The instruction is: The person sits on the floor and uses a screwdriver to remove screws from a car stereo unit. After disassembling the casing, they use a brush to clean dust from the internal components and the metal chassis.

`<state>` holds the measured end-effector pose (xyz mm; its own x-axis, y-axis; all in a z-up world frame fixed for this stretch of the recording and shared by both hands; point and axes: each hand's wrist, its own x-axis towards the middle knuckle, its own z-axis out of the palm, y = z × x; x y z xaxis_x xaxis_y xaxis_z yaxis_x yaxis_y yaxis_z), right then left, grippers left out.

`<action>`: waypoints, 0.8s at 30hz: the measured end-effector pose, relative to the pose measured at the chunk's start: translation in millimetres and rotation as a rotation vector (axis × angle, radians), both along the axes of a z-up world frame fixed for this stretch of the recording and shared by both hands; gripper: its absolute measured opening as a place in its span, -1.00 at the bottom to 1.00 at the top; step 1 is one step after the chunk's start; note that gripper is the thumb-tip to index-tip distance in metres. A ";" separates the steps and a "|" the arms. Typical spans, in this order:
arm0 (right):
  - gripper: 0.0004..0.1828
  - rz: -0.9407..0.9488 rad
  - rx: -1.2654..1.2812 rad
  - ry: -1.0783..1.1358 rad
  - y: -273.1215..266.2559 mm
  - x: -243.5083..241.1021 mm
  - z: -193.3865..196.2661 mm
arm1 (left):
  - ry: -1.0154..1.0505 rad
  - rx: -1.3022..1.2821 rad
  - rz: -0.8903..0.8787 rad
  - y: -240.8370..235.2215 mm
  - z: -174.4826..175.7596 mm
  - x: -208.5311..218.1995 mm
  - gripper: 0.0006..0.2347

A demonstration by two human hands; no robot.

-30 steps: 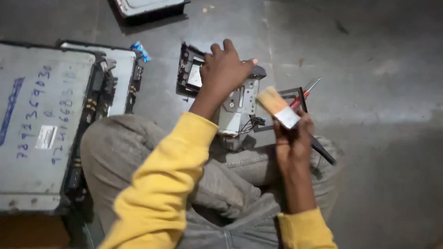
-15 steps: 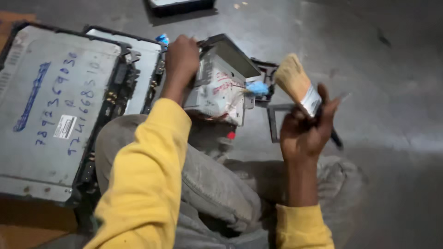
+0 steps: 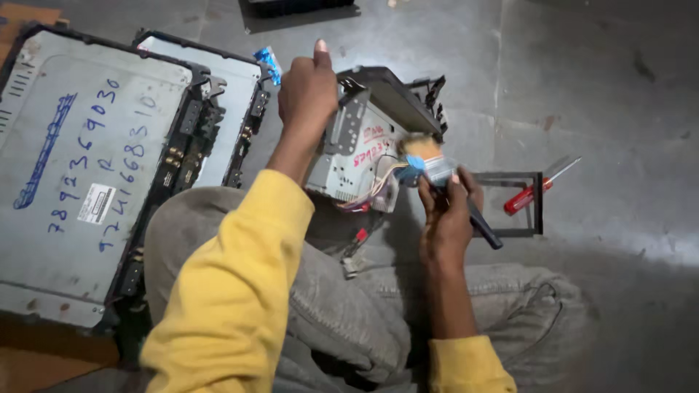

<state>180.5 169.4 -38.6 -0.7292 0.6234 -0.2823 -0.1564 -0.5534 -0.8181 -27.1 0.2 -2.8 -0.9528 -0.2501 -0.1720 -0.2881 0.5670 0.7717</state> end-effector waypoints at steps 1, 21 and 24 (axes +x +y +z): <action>-0.58 0.030 -0.021 0.020 5.8 -2.4 -1.7 | -0.022 0.033 -0.036 2.4 1.1 -2.1 -0.40; -0.65 0.030 0.390 -0.097 75.0 32.9 36.1 | 0.114 0.127 -0.641 14.5 24.6 35.3 -0.43; -0.70 -0.071 0.776 -0.214 95.2 53.8 47.2 | 0.326 0.162 -0.545 32.7 35.0 68.6 -0.60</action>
